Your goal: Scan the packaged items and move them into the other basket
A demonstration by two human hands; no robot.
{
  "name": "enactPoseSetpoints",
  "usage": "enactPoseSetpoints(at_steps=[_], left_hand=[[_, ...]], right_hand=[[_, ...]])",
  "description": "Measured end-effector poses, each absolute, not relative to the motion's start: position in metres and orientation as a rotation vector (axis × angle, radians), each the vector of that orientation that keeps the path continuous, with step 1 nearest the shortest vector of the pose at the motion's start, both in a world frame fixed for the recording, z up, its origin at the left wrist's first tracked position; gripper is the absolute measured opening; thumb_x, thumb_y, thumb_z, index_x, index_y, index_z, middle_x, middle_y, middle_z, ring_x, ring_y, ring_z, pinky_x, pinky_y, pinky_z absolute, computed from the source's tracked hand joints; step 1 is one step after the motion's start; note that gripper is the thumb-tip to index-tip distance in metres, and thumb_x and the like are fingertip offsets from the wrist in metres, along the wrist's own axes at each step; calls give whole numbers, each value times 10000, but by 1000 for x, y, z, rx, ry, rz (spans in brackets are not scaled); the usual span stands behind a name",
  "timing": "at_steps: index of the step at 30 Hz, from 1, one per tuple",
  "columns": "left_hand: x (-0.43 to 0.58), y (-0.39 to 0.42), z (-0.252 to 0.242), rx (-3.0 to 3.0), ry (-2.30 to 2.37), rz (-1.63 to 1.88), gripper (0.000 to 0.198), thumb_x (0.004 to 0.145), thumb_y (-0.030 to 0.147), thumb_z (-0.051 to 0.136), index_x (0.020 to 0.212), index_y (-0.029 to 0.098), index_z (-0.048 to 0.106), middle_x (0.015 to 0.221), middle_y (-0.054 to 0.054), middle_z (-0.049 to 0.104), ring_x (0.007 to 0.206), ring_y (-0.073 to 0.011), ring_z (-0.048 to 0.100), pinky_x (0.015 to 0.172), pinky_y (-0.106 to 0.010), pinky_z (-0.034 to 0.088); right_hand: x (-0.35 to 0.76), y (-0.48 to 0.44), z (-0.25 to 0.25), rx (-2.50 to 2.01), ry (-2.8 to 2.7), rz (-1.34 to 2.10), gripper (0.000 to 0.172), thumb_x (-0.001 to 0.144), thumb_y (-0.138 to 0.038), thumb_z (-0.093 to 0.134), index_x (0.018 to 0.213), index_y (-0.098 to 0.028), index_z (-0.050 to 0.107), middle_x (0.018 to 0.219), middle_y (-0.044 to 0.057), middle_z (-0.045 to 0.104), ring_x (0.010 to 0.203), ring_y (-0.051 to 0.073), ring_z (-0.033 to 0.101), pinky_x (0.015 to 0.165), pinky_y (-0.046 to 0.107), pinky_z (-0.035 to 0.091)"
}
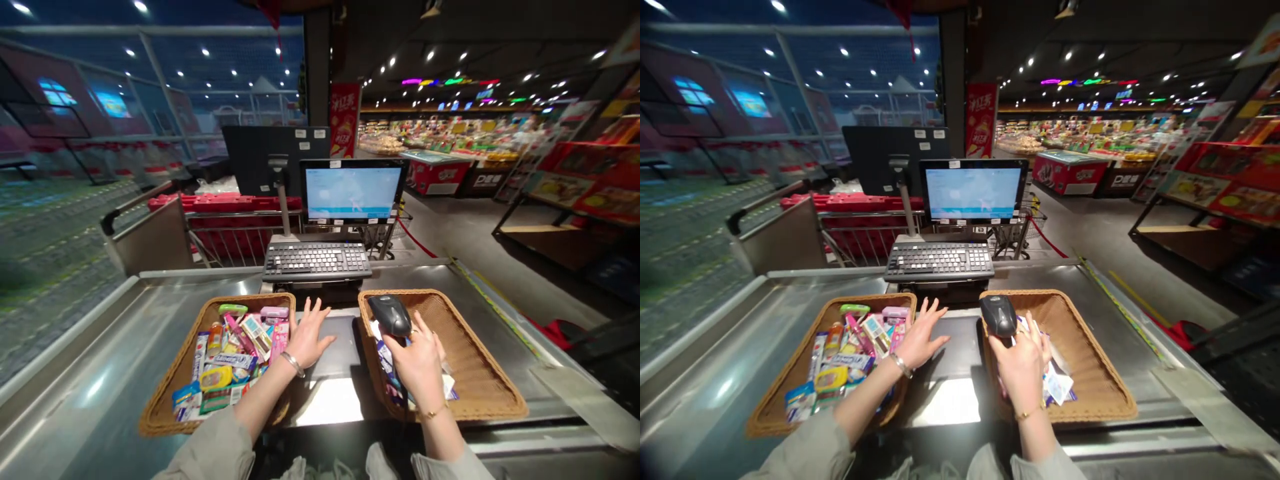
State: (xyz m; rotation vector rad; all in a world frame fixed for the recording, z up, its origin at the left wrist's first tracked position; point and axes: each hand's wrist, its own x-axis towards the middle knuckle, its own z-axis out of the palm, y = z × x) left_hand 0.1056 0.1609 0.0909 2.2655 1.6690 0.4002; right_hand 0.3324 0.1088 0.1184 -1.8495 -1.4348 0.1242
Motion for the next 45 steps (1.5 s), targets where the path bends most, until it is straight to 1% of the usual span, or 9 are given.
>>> enactPoseSetpoints(at_steps=[6, 10, 15, 20, 25, 30, 36, 42, 45], left_hand=[[53, 147, 81, 2130, 1883, 407, 634, 836, 394, 608, 1424, 286, 396, 1590, -94, 235, 1485, -319, 84, 1135, -675, 35], [15, 142, 77, 2063, 1983, 370, 649, 840, 409, 602, 1436, 278, 382, 1589, -107, 232, 1481, -333, 89, 1122, -692, 51], [-41, 144, 66, 2094, 2132, 325, 614, 838, 391, 606, 1412, 275, 424, 1568, -121, 286, 1472, -340, 145, 1131, -676, 38], [-86, 157, 56, 2125, 2183, 231, 608, 823, 352, 625, 1400, 288, 445, 1563, -106, 301, 1473, -343, 140, 1117, -703, 39], [-108, 174, 50, 2247, 2128, 249, 526, 814, 291, 638, 1329, 319, 530, 1539, -87, 360, 1472, -304, 166, 1159, -628, -10], [-117, 191, 48, 2478, 1872, 149, 497, 792, 236, 670, 1273, 318, 578, 1520, -68, 403, 1469, -231, 205, 1203, -498, 72], [-126, 210, 43, 2566, 1681, -8, 448, 727, 345, 760, 1160, 328, 649, 1502, -65, 434, 1461, -231, 230, 1193, -476, 85], [-138, 218, 33, 2529, 1618, -46, 456, 709, 540, 726, 1125, 358, 673, 1515, -60, 415, 1476, -263, 176, 1173, -540, -2], [-137, 219, 33, 2539, 1616, -14, 440, 710, 561, 711, 1105, 369, 681, 1520, -44, 409, 1483, -267, 141, 1160, -569, -49]], right_hand=[[301, 121, 116, -1777, -1592, 211, 457, 763, -569, 520, 875, -184, 738, 1167, 167, 675, 1339, 324, 400, 1092, 519, 204], [282, 126, 108, -1749, -1642, 251, 416, 768, -537, 528, 909, -204, 735, 1198, 138, 664, 1338, 315, 398, 1108, 522, 177], [266, 131, 101, -1718, -1706, 278, 386, 758, -512, 536, 883, -205, 734, 1184, 132, 672, 1343, 306, 392, 1115, 505, 198], [259, 133, 98, -1728, -1745, 253, 411, 754, -527, 538, 913, -202, 733, 1199, 141, 660, 1331, 310, 405, 1118, 510, 204], [256, 134, 95, -1722, -1767, 227, 424, 769, -536, 511, 916, -203, 727, 1202, 141, 655, 1335, 306, 401, 1123, 505, 189], [255, 138, 92, -1746, -1756, 226, 442, 745, -563, 510, 898, -211, 730, 1191, 135, 662, 1317, 314, 420, 1118, 508, 189], [256, 138, 87, -1780, -1766, 207, 471, 758, -584, 484, 927, -219, 729, 1226, 141, 651, 1343, 309, 394, 1106, 522, 201], [257, 137, 80, -1801, -1766, 162, 498, 773, -601, 472, 958, -214, 725, 1214, 143, 658, 1332, 311, 409, 1111, 536, 202], [256, 137, 80, -1802, -1755, 182, 492, 771, -595, 475, 940, -209, 730, 1224, 156, 650, 1340, 308, 400, 1117, 538, 190]])
